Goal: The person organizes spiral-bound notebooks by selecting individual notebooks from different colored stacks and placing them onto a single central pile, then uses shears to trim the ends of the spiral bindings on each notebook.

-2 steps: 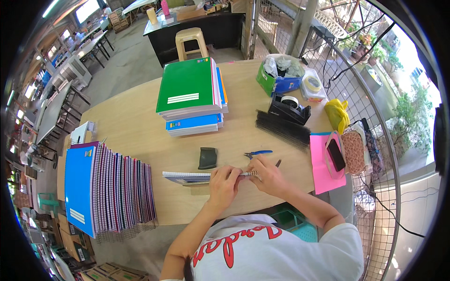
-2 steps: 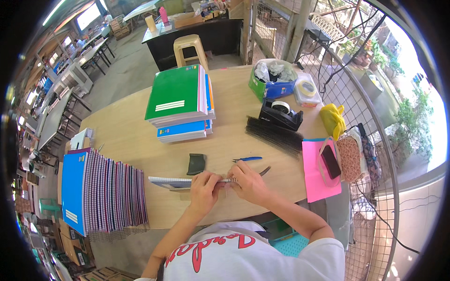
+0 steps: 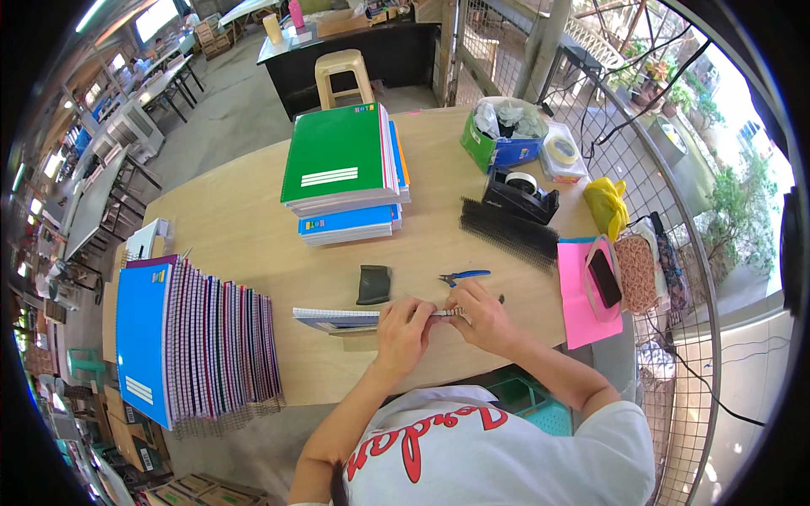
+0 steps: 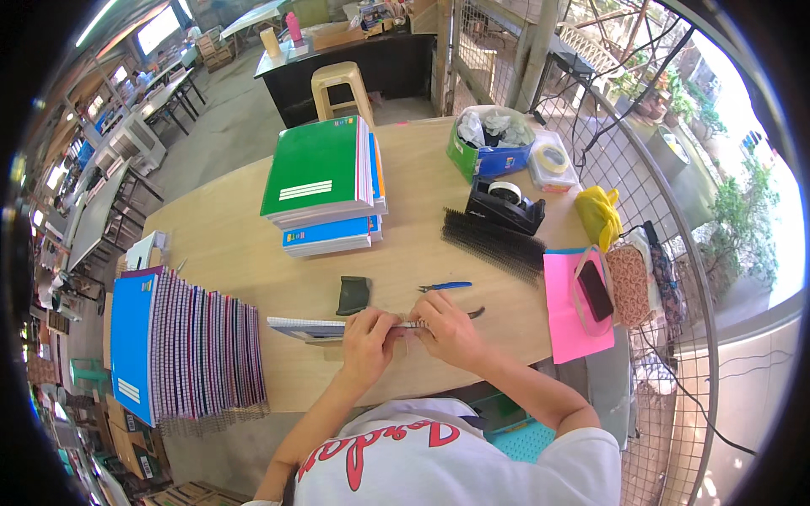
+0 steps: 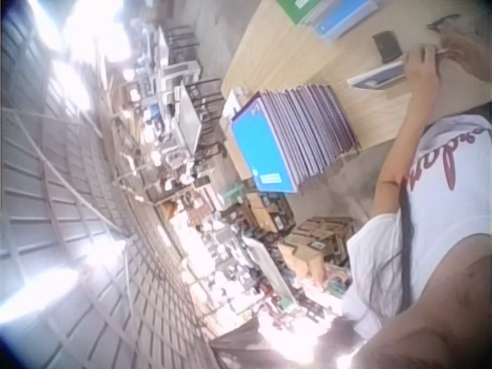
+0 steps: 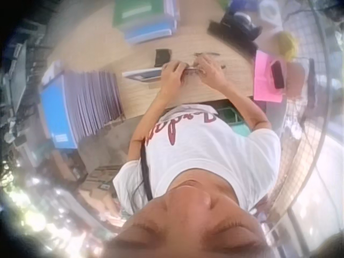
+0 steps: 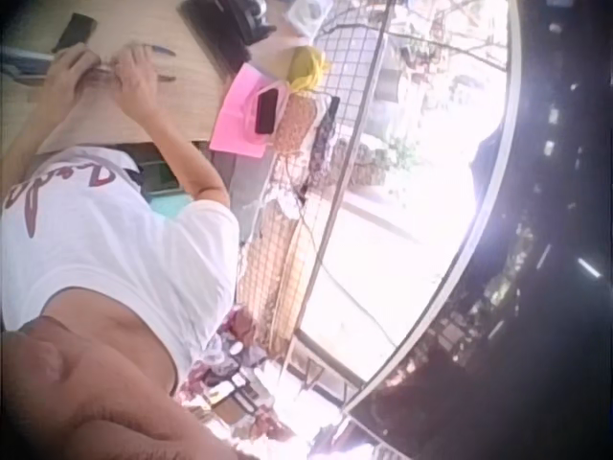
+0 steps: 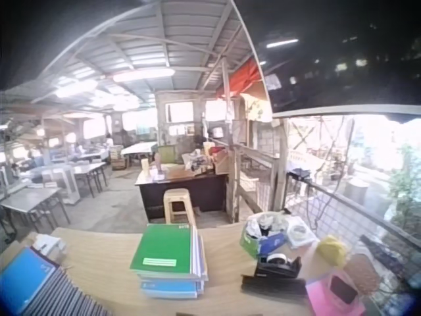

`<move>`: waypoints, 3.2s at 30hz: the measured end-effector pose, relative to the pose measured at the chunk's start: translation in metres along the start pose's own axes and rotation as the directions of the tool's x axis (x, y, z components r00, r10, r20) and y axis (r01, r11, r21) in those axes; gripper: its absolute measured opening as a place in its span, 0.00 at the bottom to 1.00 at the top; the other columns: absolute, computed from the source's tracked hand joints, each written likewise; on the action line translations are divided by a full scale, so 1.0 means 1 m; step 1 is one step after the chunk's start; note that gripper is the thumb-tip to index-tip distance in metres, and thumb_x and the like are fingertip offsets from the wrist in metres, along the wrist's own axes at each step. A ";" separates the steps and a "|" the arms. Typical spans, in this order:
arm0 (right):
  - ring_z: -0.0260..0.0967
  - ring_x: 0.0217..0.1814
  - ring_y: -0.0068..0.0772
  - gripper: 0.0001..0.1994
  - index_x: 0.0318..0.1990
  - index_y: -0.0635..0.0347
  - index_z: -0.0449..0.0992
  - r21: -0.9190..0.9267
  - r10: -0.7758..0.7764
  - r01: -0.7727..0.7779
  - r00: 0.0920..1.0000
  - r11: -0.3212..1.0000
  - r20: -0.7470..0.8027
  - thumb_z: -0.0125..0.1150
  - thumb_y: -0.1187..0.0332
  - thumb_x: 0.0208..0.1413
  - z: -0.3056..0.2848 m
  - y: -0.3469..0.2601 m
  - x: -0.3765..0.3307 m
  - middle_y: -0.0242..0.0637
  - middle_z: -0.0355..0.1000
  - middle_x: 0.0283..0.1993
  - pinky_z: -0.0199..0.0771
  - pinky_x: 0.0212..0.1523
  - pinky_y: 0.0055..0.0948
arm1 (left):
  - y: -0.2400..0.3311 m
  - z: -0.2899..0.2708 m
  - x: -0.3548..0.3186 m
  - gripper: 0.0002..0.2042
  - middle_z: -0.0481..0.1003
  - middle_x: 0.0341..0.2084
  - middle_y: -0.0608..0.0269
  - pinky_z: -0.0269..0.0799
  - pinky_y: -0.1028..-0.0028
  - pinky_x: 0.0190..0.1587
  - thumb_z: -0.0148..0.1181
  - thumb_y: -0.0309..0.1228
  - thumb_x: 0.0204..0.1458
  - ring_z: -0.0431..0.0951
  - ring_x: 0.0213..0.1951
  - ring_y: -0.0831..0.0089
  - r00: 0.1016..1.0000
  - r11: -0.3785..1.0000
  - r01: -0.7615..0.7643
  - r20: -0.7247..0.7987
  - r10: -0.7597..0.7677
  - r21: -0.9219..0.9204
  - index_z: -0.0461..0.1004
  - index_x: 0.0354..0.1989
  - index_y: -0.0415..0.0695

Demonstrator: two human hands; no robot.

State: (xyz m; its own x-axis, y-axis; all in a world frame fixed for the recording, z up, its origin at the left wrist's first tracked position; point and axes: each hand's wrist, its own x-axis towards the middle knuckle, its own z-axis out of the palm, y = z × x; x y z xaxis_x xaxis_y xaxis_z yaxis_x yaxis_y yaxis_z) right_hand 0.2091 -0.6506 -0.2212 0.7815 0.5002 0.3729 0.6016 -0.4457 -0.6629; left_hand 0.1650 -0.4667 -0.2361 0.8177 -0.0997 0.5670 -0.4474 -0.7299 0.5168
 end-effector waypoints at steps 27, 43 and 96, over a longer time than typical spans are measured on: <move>0.65 0.60 0.44 0.26 0.60 0.53 0.74 0.332 0.070 -0.511 0.618 0.793 0.783 0.58 0.48 0.59 -0.034 0.065 0.032 0.46 0.68 0.57 0.65 0.60 0.41 | -0.006 -0.018 -0.028 0.09 0.75 0.33 0.71 0.59 0.61 0.44 0.68 0.33 0.42 0.73 0.37 0.67 0.995 0.995 -0.035 0.101 0.026 0.090 0.75 0.33 0.53; 0.61 0.64 0.47 0.21 0.56 0.40 0.79 0.498 -0.181 -0.301 0.683 0.813 0.708 0.61 0.51 0.55 -0.041 0.071 0.035 0.52 0.64 0.61 0.58 0.64 0.41 | 0.001 -0.023 -0.015 0.14 0.73 0.30 0.68 0.59 0.63 0.42 0.72 0.33 0.40 0.73 0.35 0.66 0.990 0.994 -0.093 0.114 0.086 0.058 0.73 0.33 0.50; 0.61 0.62 0.44 0.25 0.59 0.45 0.77 0.298 0.204 -0.345 0.886 0.890 0.416 0.65 0.54 0.53 -0.045 0.041 0.002 0.44 0.65 0.57 0.59 0.64 0.40 | 0.007 -0.031 0.001 0.09 0.68 0.59 0.60 0.69 0.63 0.42 0.66 0.23 0.42 0.79 0.35 0.64 0.946 0.988 0.064 0.324 -0.016 -0.139 0.76 0.33 0.45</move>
State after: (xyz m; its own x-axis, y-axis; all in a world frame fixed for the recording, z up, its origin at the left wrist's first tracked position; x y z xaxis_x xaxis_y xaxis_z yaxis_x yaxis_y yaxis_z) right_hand 0.2431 -0.7014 -0.2185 0.7468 0.6608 -0.0748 0.2164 -0.3478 -0.9122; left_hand 0.1511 -0.4515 -0.2123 0.8981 -0.3013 0.3204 -0.4396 -0.6339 0.6363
